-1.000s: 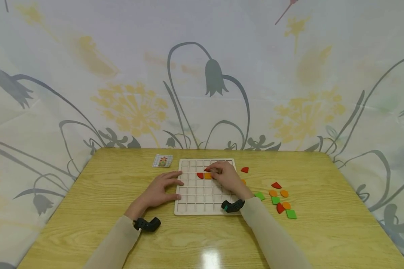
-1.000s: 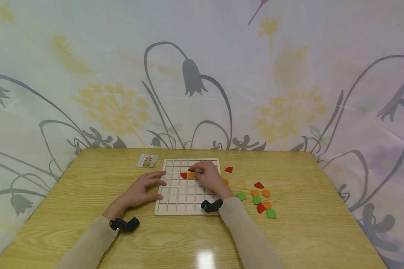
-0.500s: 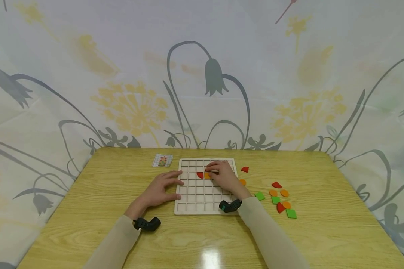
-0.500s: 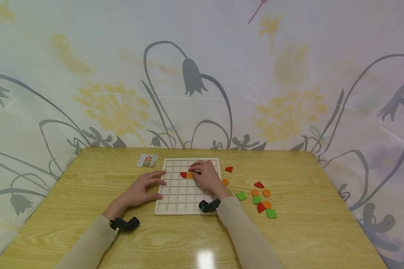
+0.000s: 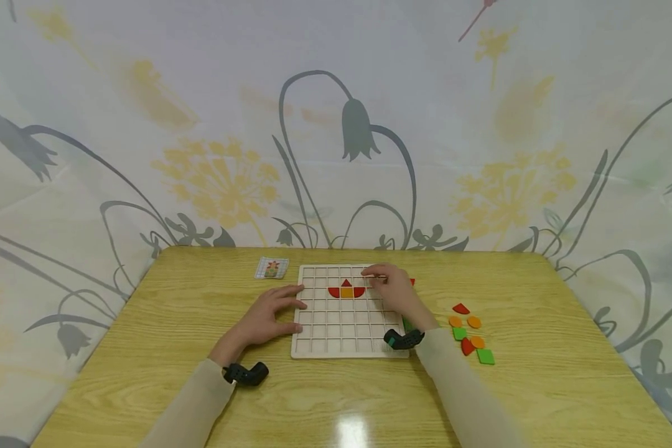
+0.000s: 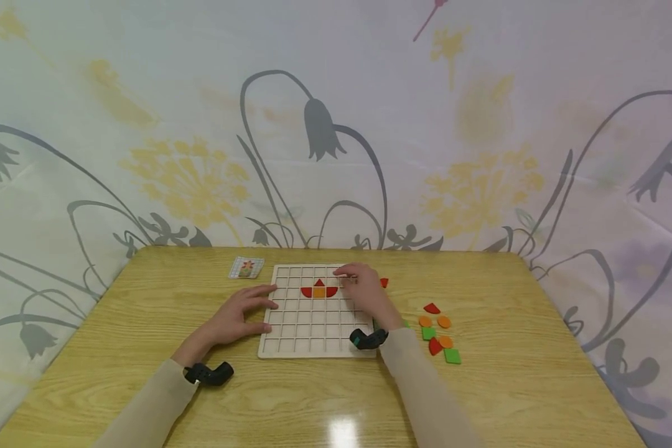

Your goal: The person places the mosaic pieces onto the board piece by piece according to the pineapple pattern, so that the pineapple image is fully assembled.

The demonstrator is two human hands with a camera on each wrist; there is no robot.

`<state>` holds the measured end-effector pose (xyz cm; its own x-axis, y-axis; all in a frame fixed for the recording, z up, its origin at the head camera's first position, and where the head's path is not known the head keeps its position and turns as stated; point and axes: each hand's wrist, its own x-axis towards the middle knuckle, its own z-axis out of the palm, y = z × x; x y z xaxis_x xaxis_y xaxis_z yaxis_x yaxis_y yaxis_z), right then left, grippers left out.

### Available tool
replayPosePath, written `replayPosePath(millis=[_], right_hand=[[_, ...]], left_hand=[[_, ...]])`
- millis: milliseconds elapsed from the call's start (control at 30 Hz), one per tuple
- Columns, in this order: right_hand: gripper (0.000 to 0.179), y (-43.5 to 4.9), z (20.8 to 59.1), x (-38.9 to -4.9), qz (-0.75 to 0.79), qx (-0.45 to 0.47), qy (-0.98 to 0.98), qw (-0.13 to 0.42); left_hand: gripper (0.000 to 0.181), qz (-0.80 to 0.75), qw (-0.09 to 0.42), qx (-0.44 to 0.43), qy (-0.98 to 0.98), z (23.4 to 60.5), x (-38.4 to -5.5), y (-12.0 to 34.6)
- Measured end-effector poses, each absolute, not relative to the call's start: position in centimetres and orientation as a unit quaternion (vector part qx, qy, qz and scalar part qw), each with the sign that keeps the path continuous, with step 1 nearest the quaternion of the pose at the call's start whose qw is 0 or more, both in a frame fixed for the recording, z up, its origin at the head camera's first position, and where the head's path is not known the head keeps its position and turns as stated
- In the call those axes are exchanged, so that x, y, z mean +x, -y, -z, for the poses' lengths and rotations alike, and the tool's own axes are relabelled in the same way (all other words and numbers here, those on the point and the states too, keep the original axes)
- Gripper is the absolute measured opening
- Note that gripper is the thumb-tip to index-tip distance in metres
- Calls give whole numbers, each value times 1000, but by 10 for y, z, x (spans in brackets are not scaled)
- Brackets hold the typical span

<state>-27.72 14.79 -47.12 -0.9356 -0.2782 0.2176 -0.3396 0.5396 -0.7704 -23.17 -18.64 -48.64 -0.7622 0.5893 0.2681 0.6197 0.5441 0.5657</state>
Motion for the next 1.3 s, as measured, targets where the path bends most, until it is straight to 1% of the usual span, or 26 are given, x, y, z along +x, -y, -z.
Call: replayPosePath(millis=[233, 433, 767, 900, 1000, 1167, 1300], right_hand=[[22, -202, 474, -269, -435, 142, 887, 58], [20, -252, 473, -258, -395, 120, 908, 70], [25, -321, 478, -229, -369, 110, 922, 40], [29, -337, 477, -215, -385, 101, 917, 31], [28, -345, 477, -208, -398, 108, 910, 36], [25, -351, 477, -203, -399, 143, 905, 43], [26, -352, 478, -200, -390, 144, 909, 31]], left_hand=[[40, 327, 9, -337, 883, 488, -232, 187], [41, 322, 14, -339, 884, 489, -233, 188], [41, 320, 21, -346, 882, 488, -234, 189], [41, 321, 20, -343, 883, 488, -234, 189], [40, 321, 17, -340, 884, 489, -234, 188], [41, 325, 7, -334, 885, 489, -233, 188], [41, 324, 12, -337, 884, 488, -233, 187]])
